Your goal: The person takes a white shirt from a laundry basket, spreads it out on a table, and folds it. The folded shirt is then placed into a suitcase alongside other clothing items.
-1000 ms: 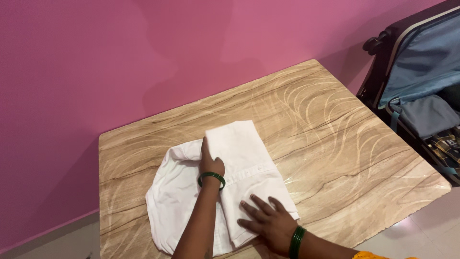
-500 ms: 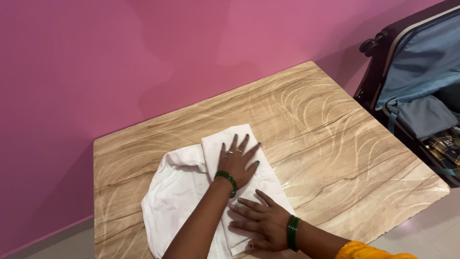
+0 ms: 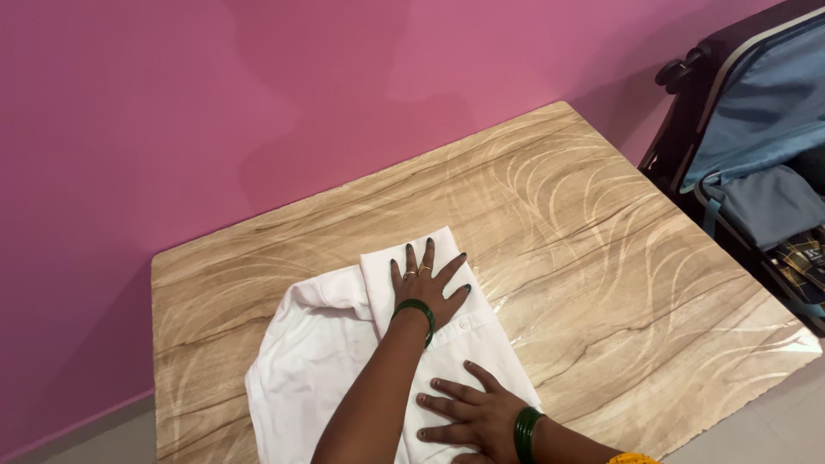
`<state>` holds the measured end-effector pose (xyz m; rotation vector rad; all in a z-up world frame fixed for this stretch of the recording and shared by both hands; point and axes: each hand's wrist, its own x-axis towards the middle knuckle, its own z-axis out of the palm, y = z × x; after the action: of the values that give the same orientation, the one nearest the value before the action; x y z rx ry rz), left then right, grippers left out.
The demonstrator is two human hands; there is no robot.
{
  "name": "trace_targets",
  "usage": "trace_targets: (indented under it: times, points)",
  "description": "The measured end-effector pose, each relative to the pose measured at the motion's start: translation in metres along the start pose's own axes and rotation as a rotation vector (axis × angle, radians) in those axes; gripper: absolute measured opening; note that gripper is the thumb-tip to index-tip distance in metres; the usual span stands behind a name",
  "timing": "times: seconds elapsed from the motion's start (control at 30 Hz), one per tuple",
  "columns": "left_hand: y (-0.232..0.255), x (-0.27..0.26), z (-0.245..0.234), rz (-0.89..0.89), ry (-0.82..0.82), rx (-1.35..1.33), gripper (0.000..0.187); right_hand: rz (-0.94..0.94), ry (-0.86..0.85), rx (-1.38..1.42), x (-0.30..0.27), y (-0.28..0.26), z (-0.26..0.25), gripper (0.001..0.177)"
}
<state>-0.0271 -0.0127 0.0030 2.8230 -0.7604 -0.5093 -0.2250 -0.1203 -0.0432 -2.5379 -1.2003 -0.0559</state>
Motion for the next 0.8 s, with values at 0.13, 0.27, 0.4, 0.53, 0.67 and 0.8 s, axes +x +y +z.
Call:
trace_targets:
  times: [0.13, 0.27, 0.4, 0.53, 0.67, 0.8]
  points:
    - [0.002, -0.001, 0.000, -0.008, 0.017, -0.002, 0.065, 0.020, -0.029, 0.001, 0.000, 0.002, 0.005, 0.053]
    - [0.003, 0.001, 0.000, -0.022, -0.007, -0.011, 0.066, 0.002, -0.031, -0.009, 0.000, 0.001, 0.001, 0.055]
    - [0.002, 0.007, -0.003, -0.026, -0.036, 0.001, 0.068, 0.014, -0.047, 0.056, 0.003, 0.001, -0.006, 0.057]
    - [0.000, 0.010, 0.001, -0.023, -0.046, -0.010, 0.069, 0.040, -0.032, 0.108, 0.002, -0.002, -0.005, 0.057]
    - [-0.006, 0.022, 0.007, -0.041, -0.096, -0.020, 0.071, 0.018, -0.010, 0.065, 0.000, -0.003, -0.007, 0.058]
    - [-0.021, 0.042, 0.008, -0.012, -0.125, -0.096, 0.070, 0.035, 0.008, 0.093, 0.006, -0.003, -0.008, 0.060]
